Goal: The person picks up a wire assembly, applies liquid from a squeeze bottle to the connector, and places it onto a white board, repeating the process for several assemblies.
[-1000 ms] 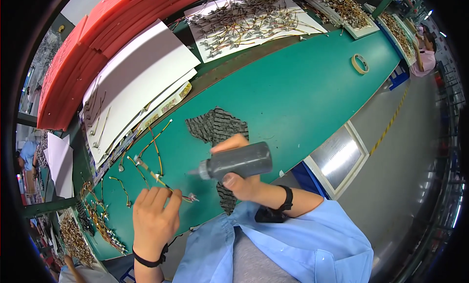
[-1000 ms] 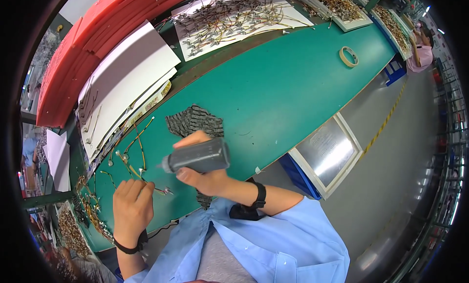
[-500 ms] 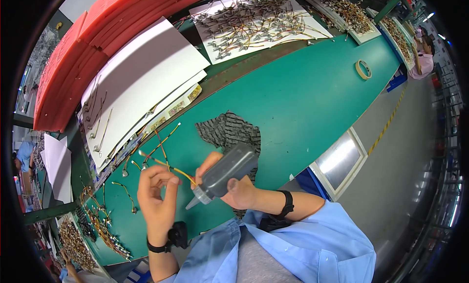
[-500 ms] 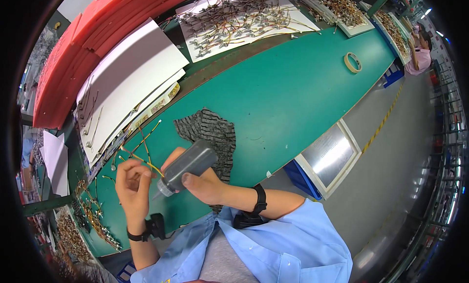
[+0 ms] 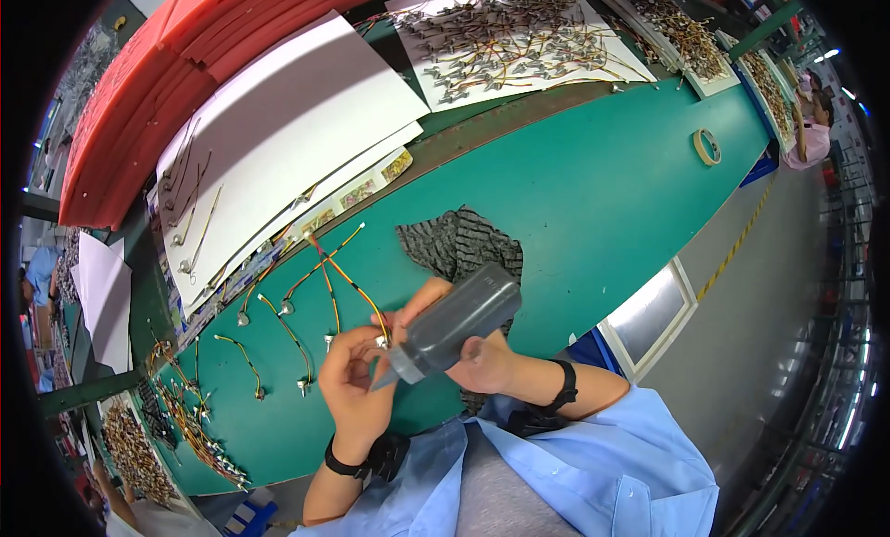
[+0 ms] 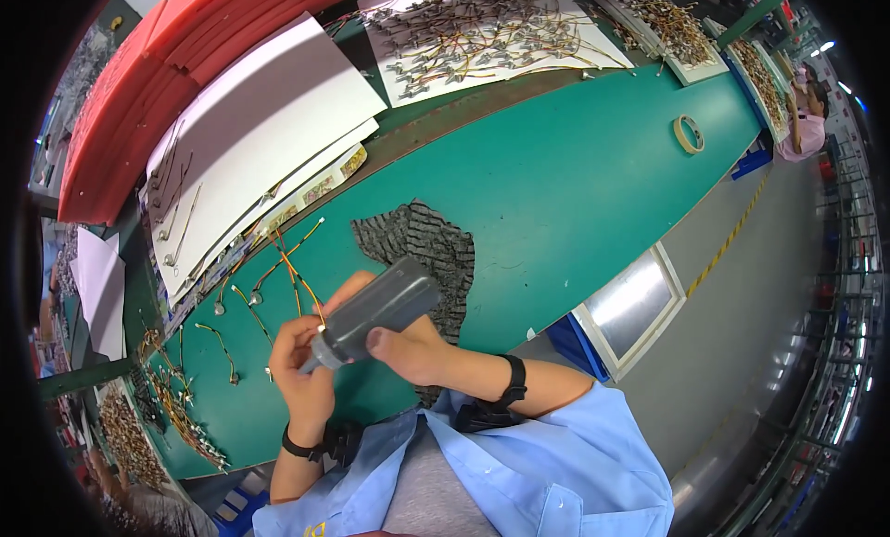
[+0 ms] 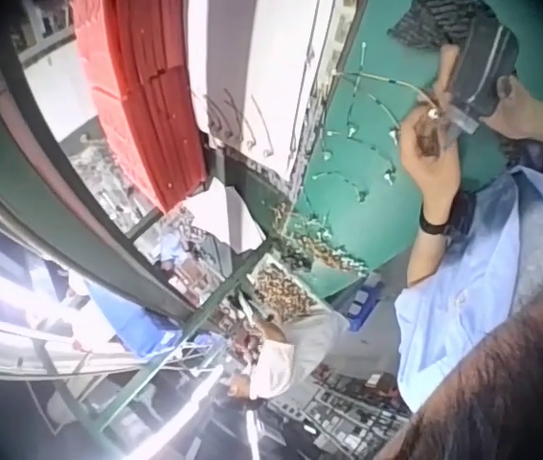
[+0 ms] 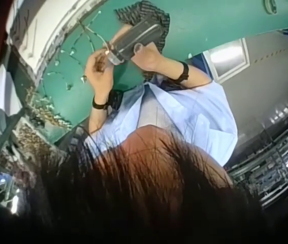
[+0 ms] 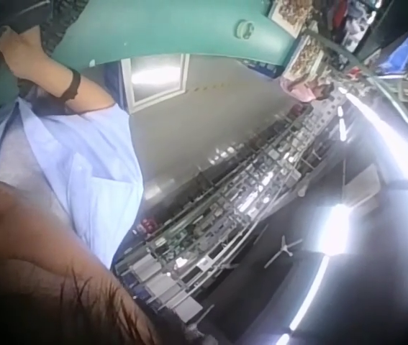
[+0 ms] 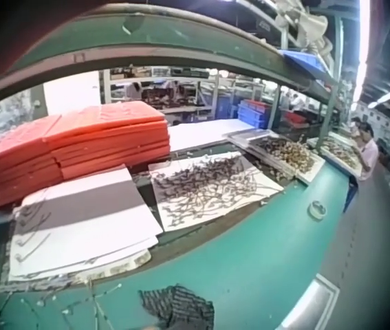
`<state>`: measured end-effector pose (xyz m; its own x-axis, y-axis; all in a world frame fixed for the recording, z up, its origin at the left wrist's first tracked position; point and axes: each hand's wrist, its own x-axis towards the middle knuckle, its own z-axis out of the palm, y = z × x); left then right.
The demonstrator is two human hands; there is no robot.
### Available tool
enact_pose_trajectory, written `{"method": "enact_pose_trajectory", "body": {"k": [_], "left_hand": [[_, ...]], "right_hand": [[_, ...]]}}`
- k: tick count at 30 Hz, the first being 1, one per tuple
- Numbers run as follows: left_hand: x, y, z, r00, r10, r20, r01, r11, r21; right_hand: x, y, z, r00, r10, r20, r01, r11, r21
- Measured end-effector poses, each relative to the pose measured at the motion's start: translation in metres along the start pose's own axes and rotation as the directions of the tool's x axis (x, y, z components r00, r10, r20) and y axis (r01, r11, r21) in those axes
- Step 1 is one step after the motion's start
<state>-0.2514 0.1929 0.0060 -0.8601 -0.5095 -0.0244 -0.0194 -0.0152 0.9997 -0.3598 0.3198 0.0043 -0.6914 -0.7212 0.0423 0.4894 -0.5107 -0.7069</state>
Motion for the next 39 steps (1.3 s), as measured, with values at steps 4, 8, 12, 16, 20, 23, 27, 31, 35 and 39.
{"method": "enact_pose_trajectory", "body": {"k": [4,8,12,16,20,23,27,31,35,39], "left_hand": [[0.004,0.002,-0.001,0.99,-0.129,0.056,0.133,0.987,-0.084],[0.019,0.002,0.025,0.985,-0.036,0.166,0.024,0.997,0.072],[0.041,-0.002,0.053,0.948,0.107,0.299,-0.217,0.906,0.363],[0.048,-0.007,0.061,0.908,0.15,0.391,-0.357,0.766,0.534],[0.051,-0.011,0.058,0.904,0.115,0.412,-0.363,0.718,0.594],[0.054,-0.01,0.059,0.906,0.101,0.41,-0.352,0.717,0.602],[0.054,-0.014,0.059,0.908,0.102,0.406,-0.345,0.732,0.587],[0.053,-0.017,0.055,0.917,0.094,0.389,-0.317,0.763,0.563],[0.053,-0.019,0.05,0.938,0.086,0.337,-0.245,0.852,0.462],[0.052,-0.005,0.032,0.972,0.085,0.218,-0.114,0.986,0.124]], "right_hand": [[-0.006,-0.028,-0.032,0.98,-0.165,-0.111,0.142,0.972,-0.187],[0.001,-0.063,-0.056,0.909,-0.331,-0.255,0.144,0.821,-0.552],[0.008,-0.058,-0.067,0.928,-0.302,-0.217,-0.034,0.511,-0.859],[0.012,-0.049,-0.072,0.959,-0.248,-0.14,-0.051,0.334,-0.941],[0.017,-0.057,-0.072,0.983,-0.141,-0.115,-0.072,0.282,-0.957],[0.019,-0.076,-0.071,0.982,0.138,-0.127,-0.146,0.139,-0.979],[0.015,-0.061,-0.073,0.945,-0.126,-0.303,-0.187,0.553,-0.812],[0.012,-0.06,-0.074,0.995,-0.016,-0.094,-0.086,0.27,-0.959],[0.008,-0.06,-0.085,0.995,0.094,0.035,-0.005,0.391,-0.92],[0.003,-0.064,-0.081,0.964,-0.258,-0.063,0.132,0.672,-0.728]]}}
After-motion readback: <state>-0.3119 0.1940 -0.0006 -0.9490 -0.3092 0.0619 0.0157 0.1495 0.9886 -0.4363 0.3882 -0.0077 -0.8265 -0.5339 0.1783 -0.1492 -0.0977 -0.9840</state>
